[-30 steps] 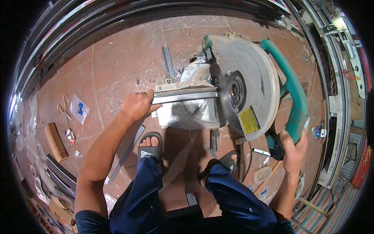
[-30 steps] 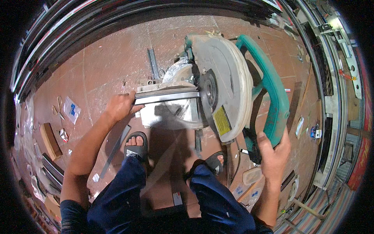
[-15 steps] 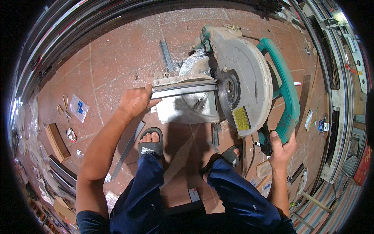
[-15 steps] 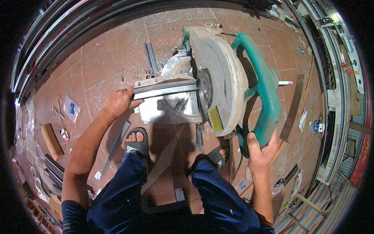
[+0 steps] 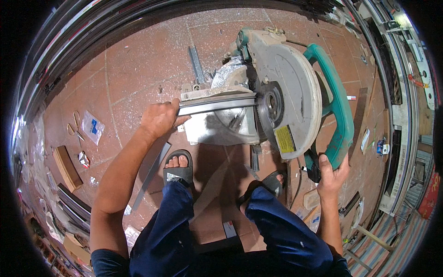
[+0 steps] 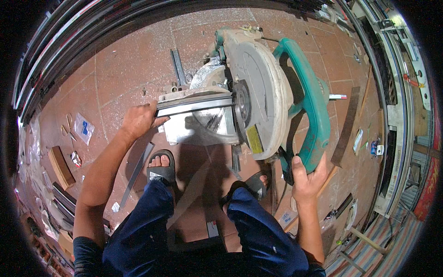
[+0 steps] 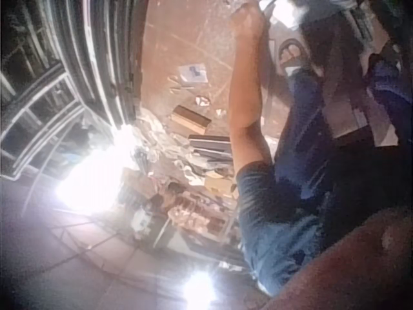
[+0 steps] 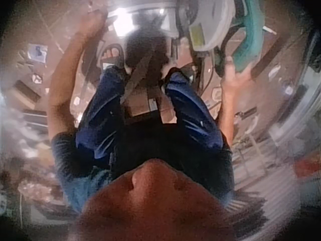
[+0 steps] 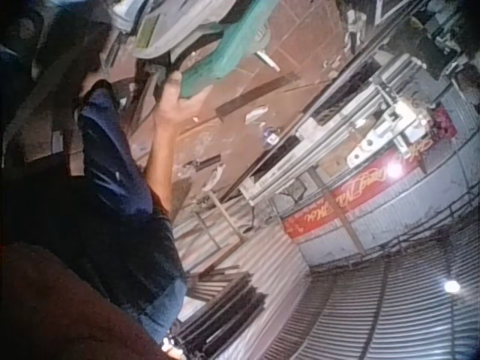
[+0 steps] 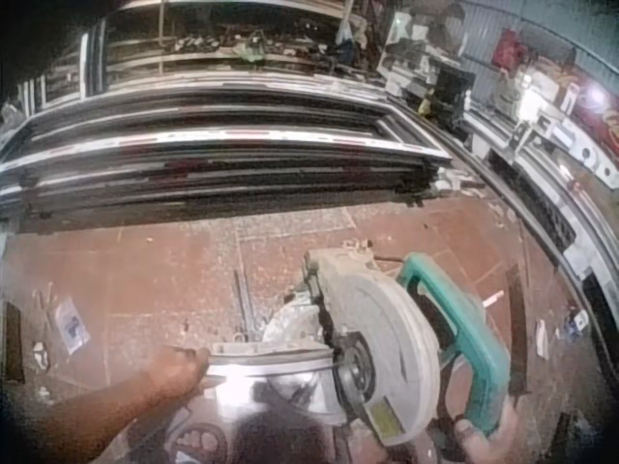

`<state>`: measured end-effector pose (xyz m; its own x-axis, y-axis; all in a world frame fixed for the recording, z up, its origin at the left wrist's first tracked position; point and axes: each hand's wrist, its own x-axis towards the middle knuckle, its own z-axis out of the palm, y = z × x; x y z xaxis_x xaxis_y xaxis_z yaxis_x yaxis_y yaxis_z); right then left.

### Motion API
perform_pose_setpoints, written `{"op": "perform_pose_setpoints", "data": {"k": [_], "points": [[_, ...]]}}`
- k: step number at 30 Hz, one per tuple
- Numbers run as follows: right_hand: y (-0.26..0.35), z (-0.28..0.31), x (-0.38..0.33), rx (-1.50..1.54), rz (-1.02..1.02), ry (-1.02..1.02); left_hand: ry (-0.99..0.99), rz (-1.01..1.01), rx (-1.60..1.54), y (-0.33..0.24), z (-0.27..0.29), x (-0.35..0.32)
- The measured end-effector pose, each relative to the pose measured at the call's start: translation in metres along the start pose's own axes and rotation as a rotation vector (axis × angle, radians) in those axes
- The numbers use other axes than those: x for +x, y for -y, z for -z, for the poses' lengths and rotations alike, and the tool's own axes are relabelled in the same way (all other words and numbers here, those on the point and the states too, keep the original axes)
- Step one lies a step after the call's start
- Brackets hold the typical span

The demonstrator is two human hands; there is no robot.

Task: The person uses a miter saw to cut several aluminum frame profiles to length. After cutting, the person carries the pieces to a workbench and fits them into a rectangular window frame structure, aligning the corners.

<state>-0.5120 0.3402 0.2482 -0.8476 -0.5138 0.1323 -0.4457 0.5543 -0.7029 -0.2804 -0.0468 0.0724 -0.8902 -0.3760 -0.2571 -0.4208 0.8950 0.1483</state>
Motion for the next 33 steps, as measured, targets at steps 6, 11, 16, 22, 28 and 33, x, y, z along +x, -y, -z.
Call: {"op": "perform_pose_setpoints", "data": {"k": [6,11,16,22,28,33], "points": [[-0.001,0.000,-0.001,0.024,0.005,-0.004,-0.012,0.004,-0.039,0.001,0.001,-0.002],[0.002,-0.003,-0.003,0.049,0.005,-0.024,0.068,0.052,-0.042,-0.005,0.010,-0.001],[0.002,-0.001,-0.001,0.009,0.030,-0.025,-0.127,-0.004,-0.103,0.001,0.000,-0.008],[0.003,-0.001,0.000,0.035,0.021,-0.013,-0.427,-0.176,-0.083,0.010,-0.008,-0.022],[-0.001,0.000,-0.001,0.028,0.024,-0.019,-0.377,-0.224,-0.138,0.005,0.000,-0.064],[0.002,-0.003,-0.004,0.118,-0.036,-0.023,-0.198,-0.366,-0.191,-0.024,-0.041,-0.097]]}}
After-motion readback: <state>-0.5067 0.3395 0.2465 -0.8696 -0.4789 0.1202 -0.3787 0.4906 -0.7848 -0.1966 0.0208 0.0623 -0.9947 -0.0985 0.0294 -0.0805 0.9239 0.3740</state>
